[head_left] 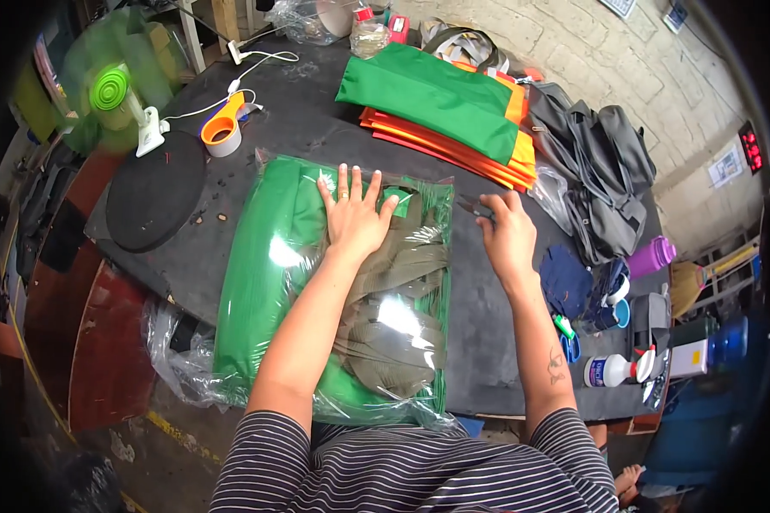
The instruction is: Inspecting a manufactured gray bag for defects and trimming loose threads using snips.
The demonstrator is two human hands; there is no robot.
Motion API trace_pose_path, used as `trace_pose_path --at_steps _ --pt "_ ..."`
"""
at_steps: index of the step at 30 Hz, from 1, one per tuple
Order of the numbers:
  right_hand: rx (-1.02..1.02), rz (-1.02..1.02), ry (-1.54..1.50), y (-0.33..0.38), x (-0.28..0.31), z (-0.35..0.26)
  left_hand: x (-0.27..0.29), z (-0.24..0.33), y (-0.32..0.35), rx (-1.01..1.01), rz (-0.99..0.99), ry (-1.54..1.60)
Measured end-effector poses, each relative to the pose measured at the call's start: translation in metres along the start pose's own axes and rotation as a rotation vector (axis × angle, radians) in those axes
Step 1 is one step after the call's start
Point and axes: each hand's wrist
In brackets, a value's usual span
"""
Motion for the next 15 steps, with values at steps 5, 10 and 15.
trace_pose_path --at_steps 5,10,15 --pt "0.051 -0.062 0.102 -0.021 -0.013 -0.008 -0.002 0.000 0.000 0.002 0.026 0.024" --pt "0.104 -0.112 0.217 -0.028 -0.029 -0.014 -0.004 -0.001 0.001 -0.002 0.046 0.032" --pt "0.193 -0.055 0.292 -0.030 -0.043 -0.016 -0.006 -0.001 0.000 -0.005 0.065 0.035"
Point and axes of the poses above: each hand's wrist, its own y-axis away from the middle knuckle, its own x-axis out of the back of the hand, z = x × y, and after that the axes turned 3 degrees about x, right-handed
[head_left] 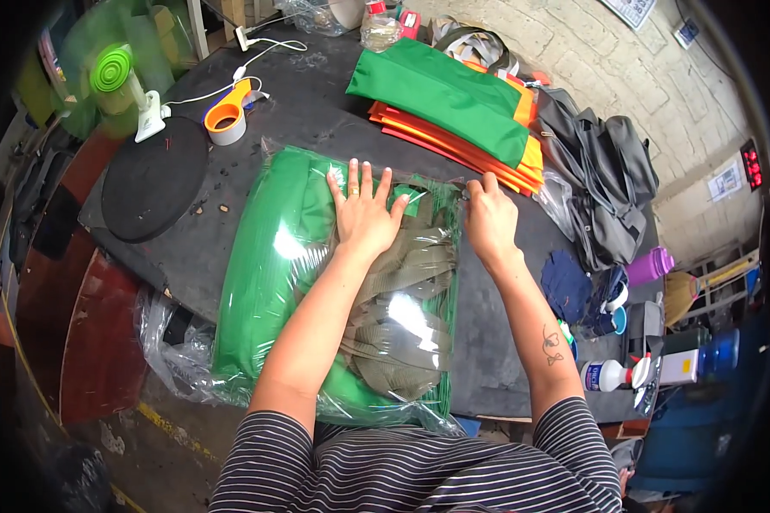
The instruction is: Inspecting a manufactured gray bag for defects and trimming loose threads using snips.
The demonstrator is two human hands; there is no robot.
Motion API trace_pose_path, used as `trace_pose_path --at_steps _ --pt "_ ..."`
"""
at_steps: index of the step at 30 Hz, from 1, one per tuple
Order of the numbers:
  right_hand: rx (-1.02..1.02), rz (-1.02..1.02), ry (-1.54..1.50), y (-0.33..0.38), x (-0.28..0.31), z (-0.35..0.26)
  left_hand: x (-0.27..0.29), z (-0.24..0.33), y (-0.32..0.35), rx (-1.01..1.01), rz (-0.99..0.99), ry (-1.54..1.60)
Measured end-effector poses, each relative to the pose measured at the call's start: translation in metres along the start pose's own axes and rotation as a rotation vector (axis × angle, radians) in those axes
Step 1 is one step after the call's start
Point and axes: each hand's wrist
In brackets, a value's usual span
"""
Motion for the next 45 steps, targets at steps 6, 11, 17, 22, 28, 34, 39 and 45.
trace_pose_path --at_steps 6,11,17,22,28,34,39,45 --pt "-0.052 -0.086 -0.051 -0.002 -0.022 -0.004 -0.001 -0.001 0.001 -0.009 -0.006 -0.009" --pt "-0.231 0.190 -0.310 0.022 -0.032 0.014 -0.001 -0.001 0.003 -0.020 -0.016 -0.043" --pt "-0.641 0.021 -0.406 0.108 -0.038 0.037 -0.005 -0.003 0.005 -0.020 0.048 -0.047" --pt "-0.624 0.023 -0.227 0.156 -0.019 0.014 0.002 -0.004 -0.005 0.060 -0.103 0.160" --pt "-0.804 -0.228 -1.287 0.162 0.017 -0.024 0.060 -0.054 -0.049 0.062 0.039 0.962" --pt "-0.919 -0.394 -1.354 0.159 0.010 -0.045 0.112 -0.168 0.009 0.149 -0.197 0.493" --pt "-0.761 -0.423 -1.772 0.154 0.009 -0.046 0.085 -0.206 0.069 0.390 -0.258 0.598" --pt "-0.794 -0.305 -1.556 0.157 0.012 -0.063 0.115 -0.207 0.073 0.582 -0.580 1.381"
Point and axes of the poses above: each hand's wrist, its own y-axis away from the middle knuckle, its own x-axis out of the back of the hand, z = x × y, and after that the axes turned 3 degrees about x, right-handed
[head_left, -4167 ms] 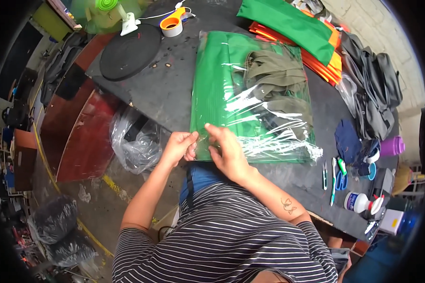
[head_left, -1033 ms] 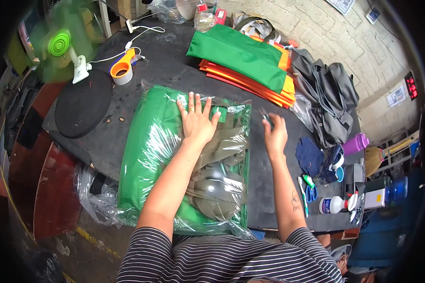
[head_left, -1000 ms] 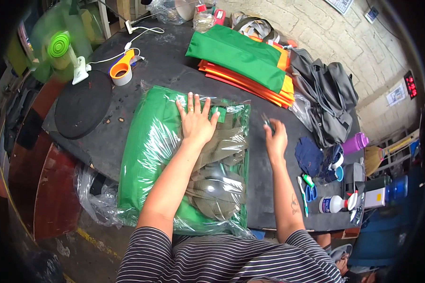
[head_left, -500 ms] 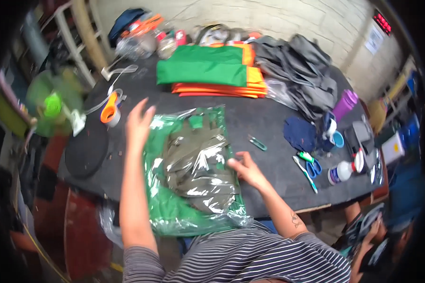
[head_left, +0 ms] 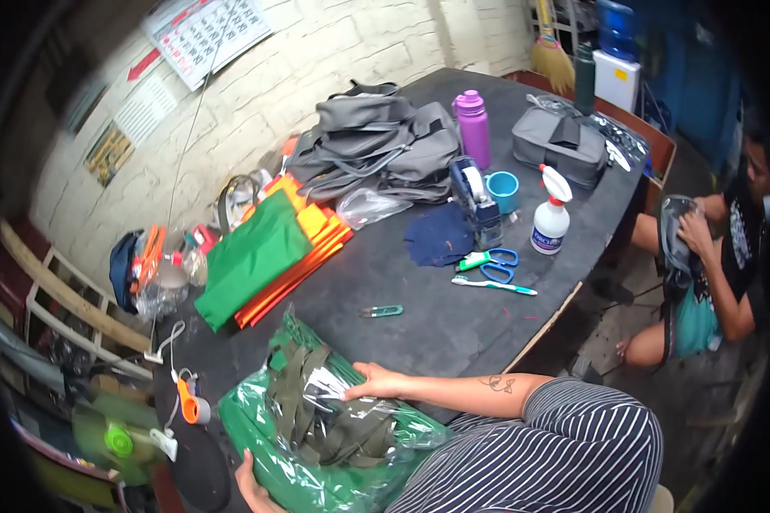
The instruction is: Inspecting a manufactured gray bag for defects and trimming loose threads using snips.
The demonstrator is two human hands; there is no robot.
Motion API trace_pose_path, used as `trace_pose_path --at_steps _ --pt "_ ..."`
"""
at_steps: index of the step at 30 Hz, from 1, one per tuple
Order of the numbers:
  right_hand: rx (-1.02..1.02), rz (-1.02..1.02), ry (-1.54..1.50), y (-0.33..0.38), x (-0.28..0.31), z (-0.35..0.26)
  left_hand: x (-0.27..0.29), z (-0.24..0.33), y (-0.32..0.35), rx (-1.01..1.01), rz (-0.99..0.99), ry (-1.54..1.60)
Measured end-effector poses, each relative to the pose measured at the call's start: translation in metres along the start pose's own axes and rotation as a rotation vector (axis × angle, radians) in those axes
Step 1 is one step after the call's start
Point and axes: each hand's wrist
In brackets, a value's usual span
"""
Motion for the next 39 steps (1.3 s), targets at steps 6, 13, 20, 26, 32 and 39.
trace_pose_path --at_steps 6,13,20,26,32,39 --pt "0.109 -0.241 -0.532 -0.002 0.000 0.009 -0.065 0.034 0.034 -0.321 0.071 -0.272" --pt "0.200 -0.318 -1.107 0.029 0.022 0.006 -0.185 0.117 0.116 -0.747 0.222 -0.638" --pt "0.284 -0.251 -1.087 0.081 0.094 -0.029 -0.334 0.218 0.207 -1.073 -0.151 -0.679" --pt "0.632 0.262 -1.087 0.162 0.160 -0.025 -0.465 0.271 0.221 -1.473 -0.504 -0.769" --pt "0.791 0.627 -0.873 0.233 0.207 -0.023 -0.567 0.302 0.223 -1.411 -0.770 -0.948" --pt "0.859 0.884 -0.792 0.285 0.243 -0.021 -0.581 0.220 0.160 -1.617 -0.546 -0.472"
Point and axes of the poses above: each hand's wrist, its own y-axis away from the middle knuckle, its own x-axis out of the back of the hand, z = x × y, and after that the axes turned 3 degrees about x, right-handed
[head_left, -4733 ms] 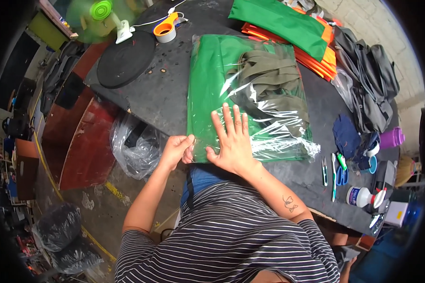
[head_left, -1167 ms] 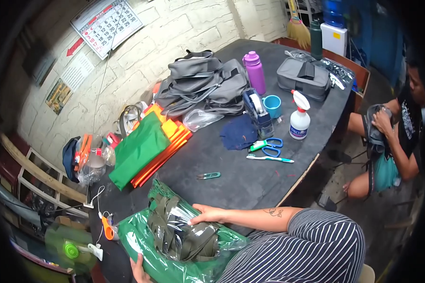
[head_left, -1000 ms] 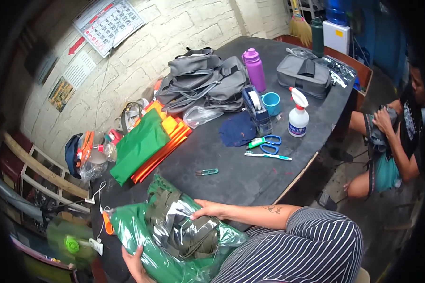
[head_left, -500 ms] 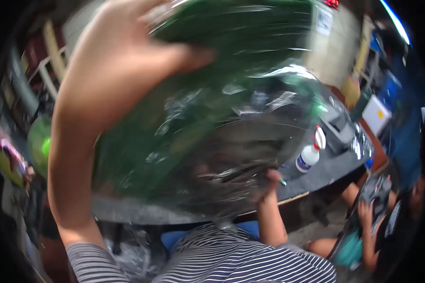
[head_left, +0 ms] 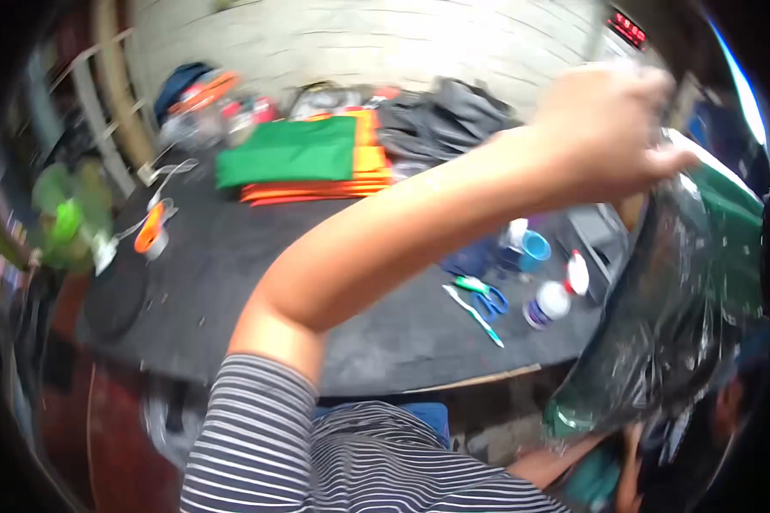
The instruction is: Inspecting a manufactured gray bag for defects and trimming loose threads using snips.
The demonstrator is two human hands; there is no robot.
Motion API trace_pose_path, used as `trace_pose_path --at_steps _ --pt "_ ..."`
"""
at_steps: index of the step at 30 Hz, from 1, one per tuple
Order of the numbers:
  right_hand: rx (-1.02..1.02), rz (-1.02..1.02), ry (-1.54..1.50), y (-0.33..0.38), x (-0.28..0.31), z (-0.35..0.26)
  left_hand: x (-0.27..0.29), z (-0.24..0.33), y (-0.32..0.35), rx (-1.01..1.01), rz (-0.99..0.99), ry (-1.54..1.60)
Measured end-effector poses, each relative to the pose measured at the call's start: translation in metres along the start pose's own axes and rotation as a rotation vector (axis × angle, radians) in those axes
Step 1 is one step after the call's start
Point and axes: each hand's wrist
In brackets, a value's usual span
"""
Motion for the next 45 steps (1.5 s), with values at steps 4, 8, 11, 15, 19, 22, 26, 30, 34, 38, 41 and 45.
trace_pose_path --at_steps 4,8,11,15,19,22,26,30,34,38,41,45 --pt "0.082 0.060 0.010 0.001 0.026 -0.016 -0.053 -0.053 0.079 0.045 -0.016 0.175" --pt "0.158 0.130 0.032 0.001 0.045 -0.034 -0.121 -0.083 0.157 0.549 -0.331 0.335" --pt "0.197 0.166 0.064 -0.002 0.056 -0.044 -0.163 -0.080 0.222 0.643 -0.461 0.298" --pt "0.234 0.197 0.090 -0.008 0.068 -0.052 -0.192 -0.058 0.292 0.479 -0.525 0.256" --pt "0.256 0.217 0.118 -0.015 0.080 -0.060 -0.206 -0.044 0.323 0.390 -0.611 0.159" --pt "0.274 0.219 0.128 -0.025 0.089 -0.065 -0.211 -0.038 0.332 0.335 -0.670 0.142" --pt "0.302 0.218 0.148 -0.039 0.099 -0.074 -0.214 -0.037 0.337 0.234 -0.783 0.072" --pt "0.333 0.203 0.167 -0.060 0.109 -0.085 -0.218 -0.039 0.336 0.221 -0.832 0.044" --pt "0.367 0.171 0.201 -0.085 0.117 -0.100 -0.221 -0.038 0.336 0.209 -0.826 0.011" --pt "0.413 0.137 0.228 -0.117 0.126 -0.121 -0.222 -0.038 0.337 0.209 -0.837 -0.006" --pt "0.465 0.113 0.247 -0.146 0.134 -0.137 -0.222 -0.038 0.338 0.225 -0.850 0.000" --pt "0.523 0.105 0.259 -0.172 0.142 -0.160 -0.222 -0.038 0.337 0.230 -0.846 -0.003"
Point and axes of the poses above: each hand's wrist, its own y-axis away from the middle knuckle, its own x-axis out of the back of the hand, z = x × y, and after that the axes turned 3 degrees about x, right-handed
